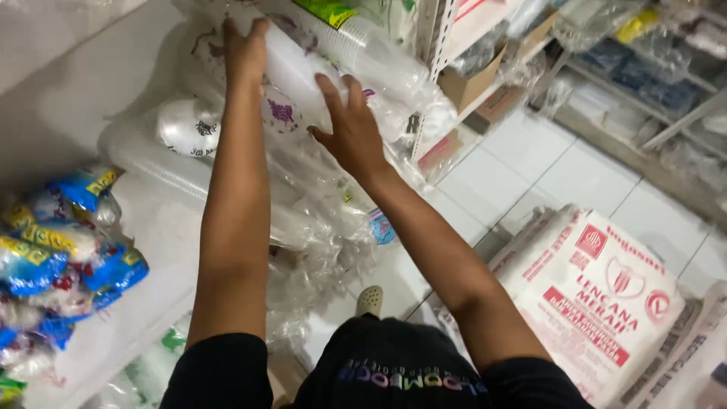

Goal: The person removes plastic cups from a pink bag and places them into a pink basket before taking stacks of cups from a shelf and putting them into the pink bag.

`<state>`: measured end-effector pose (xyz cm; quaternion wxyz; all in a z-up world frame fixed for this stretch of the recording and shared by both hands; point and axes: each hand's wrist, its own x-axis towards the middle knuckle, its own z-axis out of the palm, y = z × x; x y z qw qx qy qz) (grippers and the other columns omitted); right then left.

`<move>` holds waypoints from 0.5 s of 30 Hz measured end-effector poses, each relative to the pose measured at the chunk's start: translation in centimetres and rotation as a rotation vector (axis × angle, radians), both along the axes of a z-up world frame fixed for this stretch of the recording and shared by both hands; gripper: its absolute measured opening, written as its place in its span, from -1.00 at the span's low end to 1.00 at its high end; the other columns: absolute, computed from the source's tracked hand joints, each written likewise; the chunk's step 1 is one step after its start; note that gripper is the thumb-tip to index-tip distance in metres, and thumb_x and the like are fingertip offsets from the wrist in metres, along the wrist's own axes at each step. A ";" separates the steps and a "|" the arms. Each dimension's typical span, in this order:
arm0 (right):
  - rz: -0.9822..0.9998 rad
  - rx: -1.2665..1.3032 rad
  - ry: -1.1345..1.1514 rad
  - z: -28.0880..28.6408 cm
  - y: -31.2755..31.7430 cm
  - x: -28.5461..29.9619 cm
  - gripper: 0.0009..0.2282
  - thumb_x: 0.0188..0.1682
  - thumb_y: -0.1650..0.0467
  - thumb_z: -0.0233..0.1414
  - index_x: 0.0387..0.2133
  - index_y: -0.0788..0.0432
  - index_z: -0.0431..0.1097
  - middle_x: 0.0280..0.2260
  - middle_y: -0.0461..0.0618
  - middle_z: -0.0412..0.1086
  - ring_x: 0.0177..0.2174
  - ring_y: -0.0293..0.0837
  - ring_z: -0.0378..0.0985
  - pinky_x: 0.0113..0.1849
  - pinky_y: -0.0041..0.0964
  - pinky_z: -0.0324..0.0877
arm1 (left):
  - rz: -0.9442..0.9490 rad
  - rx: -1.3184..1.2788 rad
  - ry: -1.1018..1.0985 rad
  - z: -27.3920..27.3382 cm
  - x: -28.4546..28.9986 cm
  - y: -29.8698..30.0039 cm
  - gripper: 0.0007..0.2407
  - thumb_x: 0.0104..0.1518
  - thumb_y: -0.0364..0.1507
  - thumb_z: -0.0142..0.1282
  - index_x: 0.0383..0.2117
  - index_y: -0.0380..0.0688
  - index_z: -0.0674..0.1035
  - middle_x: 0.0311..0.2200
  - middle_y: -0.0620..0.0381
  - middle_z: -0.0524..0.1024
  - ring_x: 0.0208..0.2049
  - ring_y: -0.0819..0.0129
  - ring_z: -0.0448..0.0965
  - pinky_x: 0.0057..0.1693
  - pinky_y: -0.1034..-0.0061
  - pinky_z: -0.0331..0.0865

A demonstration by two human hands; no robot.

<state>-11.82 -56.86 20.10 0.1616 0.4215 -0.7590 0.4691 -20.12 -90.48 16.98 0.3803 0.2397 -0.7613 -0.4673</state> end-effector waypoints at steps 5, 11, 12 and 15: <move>-0.112 0.162 0.064 0.5 1.0 1.2 -0.02 -0.29 0.11 0.42 0.36 -0.03 -0.08 0.21 0.43 0.03 0.15 0.42 0.17 0.08 0.23 0.22 | -0.078 -0.389 -0.227 1.6 7.1 5.9 -0.26 0.31 -0.09 0.25 0.46 -0.16 0.08 0.43 -0.52 -0.22 0.46 -0.45 -0.32 0.48 -0.10 -0.17; -0.155 -0.001 0.012 -0.5 9.4 4.6 -0.17 -0.10 0.22 0.33 0.37 0.20 -0.01 0.26 0.37 0.05 0.25 0.36 0.14 0.24 0.15 0.13 | -0.402 -0.669 0.086 8.9 19.6 19.7 -0.55 0.29 -0.36 0.25 0.23 -0.23 0.36 0.30 -0.22 0.24 0.40 -0.18 0.16 0.43 0.00 0.17; -0.163 -0.070 -0.021 -1.5 11.3 5.1 -0.25 -0.06 0.26 0.30 0.34 0.20 0.04 0.26 0.32 0.10 0.26 0.30 0.17 0.26 0.11 0.15 | -0.505 -0.607 0.125 8.9 21.5 22.5 -0.62 0.26 -0.39 0.25 0.14 -0.22 0.44 0.25 -0.21 0.30 0.33 -0.12 0.28 0.35 0.08 0.28; -0.280 -0.150 -0.327 -7.2 17.4 10.2 -0.47 0.03 0.33 0.20 0.24 0.21 0.21 0.16 0.17 0.27 0.13 0.09 0.37 0.19 -0.03 0.28 | -0.858 -0.441 0.193 5.8 24.9 30.5 -0.73 0.25 -0.42 0.19 0.03 -0.20 0.49 0.10 -0.06 0.44 0.16 0.04 0.46 0.30 0.24 0.35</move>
